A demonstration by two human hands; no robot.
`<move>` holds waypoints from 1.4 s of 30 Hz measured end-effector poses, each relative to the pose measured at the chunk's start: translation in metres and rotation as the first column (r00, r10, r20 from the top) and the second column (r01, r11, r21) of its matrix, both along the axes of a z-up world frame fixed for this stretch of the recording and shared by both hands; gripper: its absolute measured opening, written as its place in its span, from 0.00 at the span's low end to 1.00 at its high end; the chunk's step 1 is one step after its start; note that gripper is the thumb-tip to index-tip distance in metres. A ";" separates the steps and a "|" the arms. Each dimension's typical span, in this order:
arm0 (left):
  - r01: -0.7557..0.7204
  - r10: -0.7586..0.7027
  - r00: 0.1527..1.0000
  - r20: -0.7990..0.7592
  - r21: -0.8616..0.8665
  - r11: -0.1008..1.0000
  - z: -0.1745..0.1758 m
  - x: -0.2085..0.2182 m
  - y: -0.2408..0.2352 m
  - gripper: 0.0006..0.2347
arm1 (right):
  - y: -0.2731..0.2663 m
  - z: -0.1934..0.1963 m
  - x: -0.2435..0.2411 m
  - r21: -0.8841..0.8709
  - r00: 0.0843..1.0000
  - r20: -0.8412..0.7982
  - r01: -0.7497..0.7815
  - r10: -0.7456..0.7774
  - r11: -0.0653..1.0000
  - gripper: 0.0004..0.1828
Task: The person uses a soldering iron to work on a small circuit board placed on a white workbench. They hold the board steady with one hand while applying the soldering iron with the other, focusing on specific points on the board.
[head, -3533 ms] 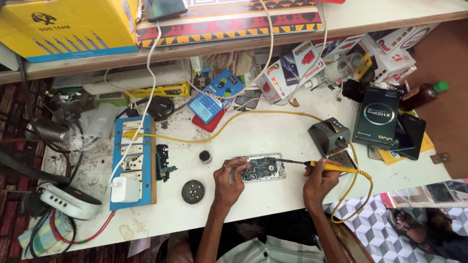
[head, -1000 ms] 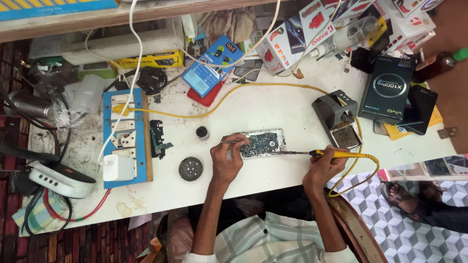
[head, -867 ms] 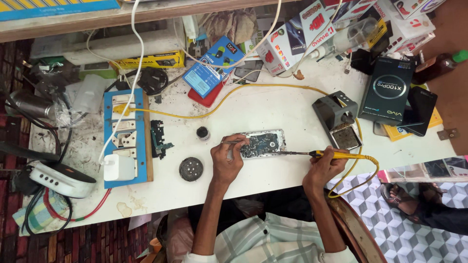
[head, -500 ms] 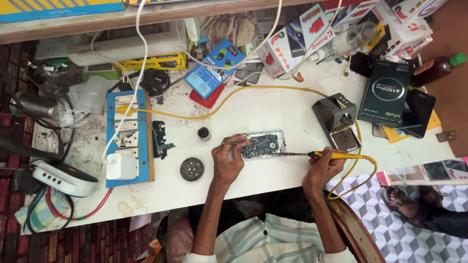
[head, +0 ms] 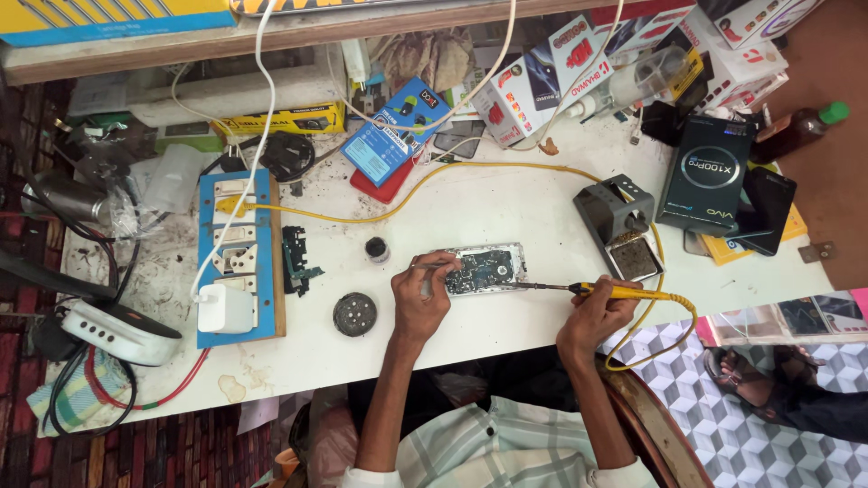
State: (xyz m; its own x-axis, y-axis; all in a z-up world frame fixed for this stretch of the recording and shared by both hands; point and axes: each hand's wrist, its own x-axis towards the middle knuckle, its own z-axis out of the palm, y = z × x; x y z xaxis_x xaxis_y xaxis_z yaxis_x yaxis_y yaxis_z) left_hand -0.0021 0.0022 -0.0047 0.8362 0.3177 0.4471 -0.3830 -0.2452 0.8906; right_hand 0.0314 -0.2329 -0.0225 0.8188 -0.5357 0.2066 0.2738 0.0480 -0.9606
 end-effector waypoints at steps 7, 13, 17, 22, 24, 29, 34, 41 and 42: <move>0.007 -0.007 1.000 -0.002 -0.018 1.000 0.002 0.001 0.000 0.07 | -0.002 -0.001 0.005 0.091 0.999 0.007 0.031 -0.032 0.995 0.05; -0.019 0.019 0.999 -0.030 0.011 1.000 0.003 -0.001 -0.003 0.07 | -0.004 -0.005 0.002 0.060 1.000 -0.004 -0.004 0.004 0.998 0.05; 0.011 -0.012 0.999 -0.044 -0.035 0.999 0.003 -0.002 -0.002 0.06 | -0.003 -0.007 0.003 0.083 1.000 -0.004 0.008 -0.008 0.996 0.05; -0.004 0.004 1.000 0.006 0.009 1.000 0.005 0.000 -0.001 0.06 | -0.003 -0.003 0.004 0.071 1.000 0.014 -0.013 0.013 0.997 0.06; 0.001 -0.001 1.000 0.018 0.014 1.000 0.004 0.000 -0.001 0.06 | -0.002 -0.003 0.003 0.049 1.000 0.017 -0.017 0.017 0.999 0.06; -0.001 0.001 1.000 -0.008 -0.018 1.000 0.003 -0.001 -0.001 0.07 | -0.003 -0.003 0.003 0.047 1.000 -0.006 0.024 -0.024 0.999 0.06; 0.004 -0.004 0.998 0.057 0.003 1.000 0.002 -0.001 -0.001 0.06 | -0.003 -0.003 0.004 0.079 0.999 -0.024 0.049 -0.048 0.996 0.04; -0.006 0.006 1.000 0.013 0.019 1.000 0.002 -0.001 0.000 0.08 | -0.002 -0.001 0.004 0.046 0.999 0.029 -0.016 0.015 0.999 0.05; -0.010 0.009 1.000 0.028 0.032 0.999 0.002 -0.002 0.000 0.08 | -0.001 -0.002 0.003 0.039 1.000 0.011 -0.017 0.017 0.999 0.05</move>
